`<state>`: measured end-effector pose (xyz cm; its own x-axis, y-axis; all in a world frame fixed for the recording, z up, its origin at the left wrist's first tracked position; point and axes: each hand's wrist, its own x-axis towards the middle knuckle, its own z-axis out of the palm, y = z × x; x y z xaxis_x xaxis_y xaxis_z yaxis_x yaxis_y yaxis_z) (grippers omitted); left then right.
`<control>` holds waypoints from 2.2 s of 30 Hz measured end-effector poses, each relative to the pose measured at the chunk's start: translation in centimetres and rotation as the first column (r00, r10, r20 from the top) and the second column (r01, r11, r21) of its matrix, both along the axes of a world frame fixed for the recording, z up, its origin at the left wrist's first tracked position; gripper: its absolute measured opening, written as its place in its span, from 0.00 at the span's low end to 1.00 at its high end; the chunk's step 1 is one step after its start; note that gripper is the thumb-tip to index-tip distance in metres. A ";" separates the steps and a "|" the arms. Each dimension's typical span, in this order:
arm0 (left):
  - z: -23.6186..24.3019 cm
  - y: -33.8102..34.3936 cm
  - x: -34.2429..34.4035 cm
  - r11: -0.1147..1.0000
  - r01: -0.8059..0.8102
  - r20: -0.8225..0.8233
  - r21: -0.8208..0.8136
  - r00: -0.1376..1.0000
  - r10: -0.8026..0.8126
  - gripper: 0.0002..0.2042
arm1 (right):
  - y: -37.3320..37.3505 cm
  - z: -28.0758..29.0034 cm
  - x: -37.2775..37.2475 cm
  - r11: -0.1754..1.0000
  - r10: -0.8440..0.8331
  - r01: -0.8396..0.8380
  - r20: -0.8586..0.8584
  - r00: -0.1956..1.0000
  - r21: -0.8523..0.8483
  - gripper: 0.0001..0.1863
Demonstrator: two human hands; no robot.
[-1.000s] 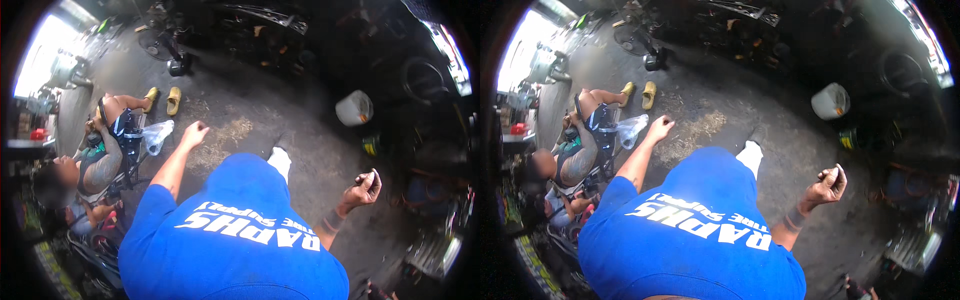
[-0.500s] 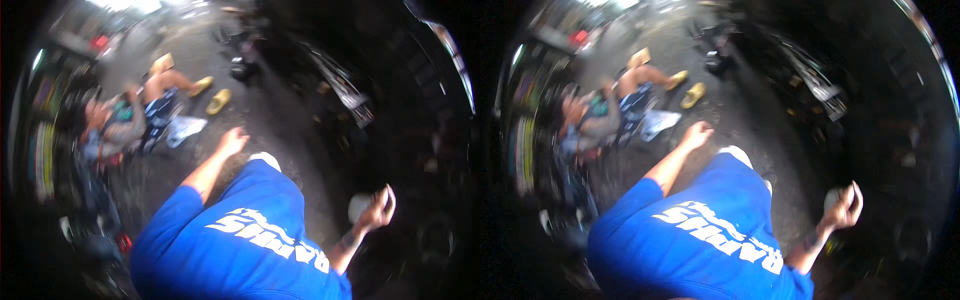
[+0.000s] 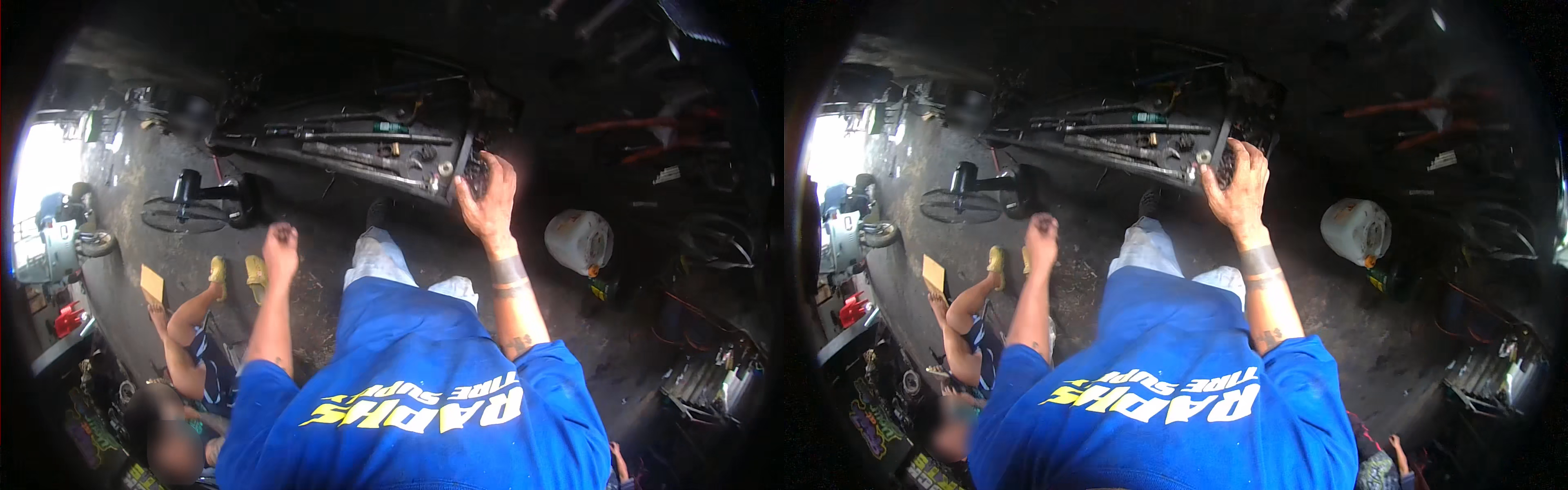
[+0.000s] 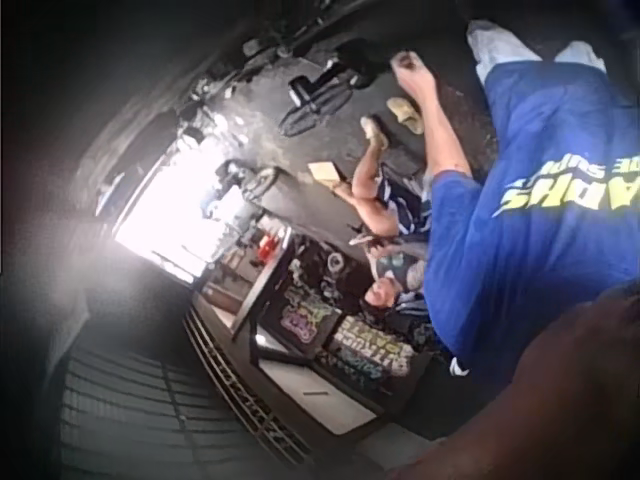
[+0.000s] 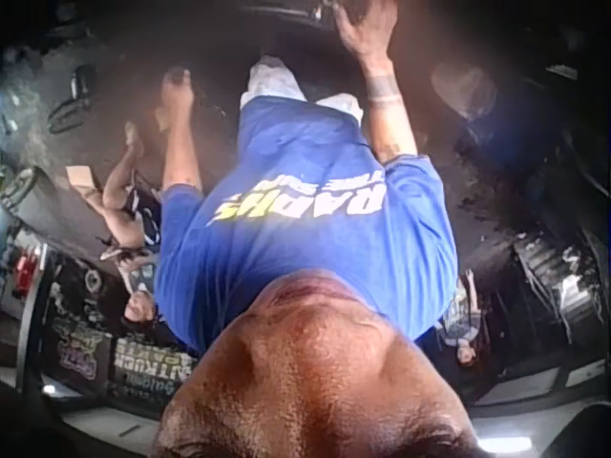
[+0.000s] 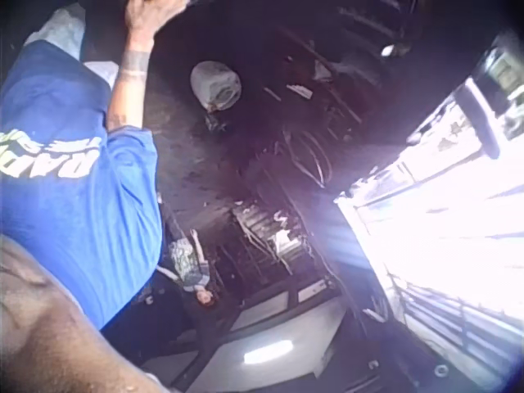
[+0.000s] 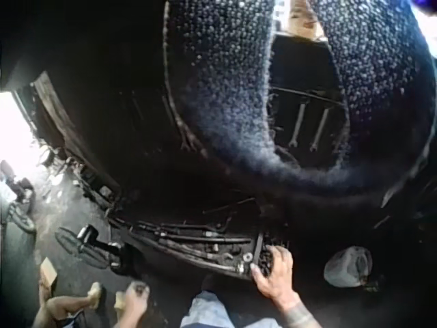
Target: The recorder is repairing or adjusting the frame and engine components of a motor scooter.
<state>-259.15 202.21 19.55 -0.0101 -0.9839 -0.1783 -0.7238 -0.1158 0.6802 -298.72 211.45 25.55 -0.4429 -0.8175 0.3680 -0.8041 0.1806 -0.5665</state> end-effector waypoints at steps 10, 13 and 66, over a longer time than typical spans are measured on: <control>2.9 -22.0 -7.9 0.971 0.240 -0.111 0.007 0.965 -0.238 0.09 | -8.0 -8.7 -1.3 0.897 -0.406 0.405 -0.030 0.913 0.179 0.26; 1.4 -23.6 -7.9 0.959 0.285 -0.093 0.005 0.955 -0.283 0.08 | -8.5 -10.2 -1.1 0.866 -0.448 0.443 -0.035 0.893 0.231 0.25; 19.8 -30.9 -36.2 0.685 0.700 -0.971 -0.202 -0.051 -0.235 0.18 | -8.9 -10.8 -0.6 0.892 -0.413 0.432 -0.150 0.898 0.132 0.14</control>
<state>-295.31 171.32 39.31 -0.8151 -0.5487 0.1858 0.4403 -0.3784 0.8143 -299.29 202.52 14.73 -0.7216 -0.6142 0.3193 -0.6896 0.5969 -0.4101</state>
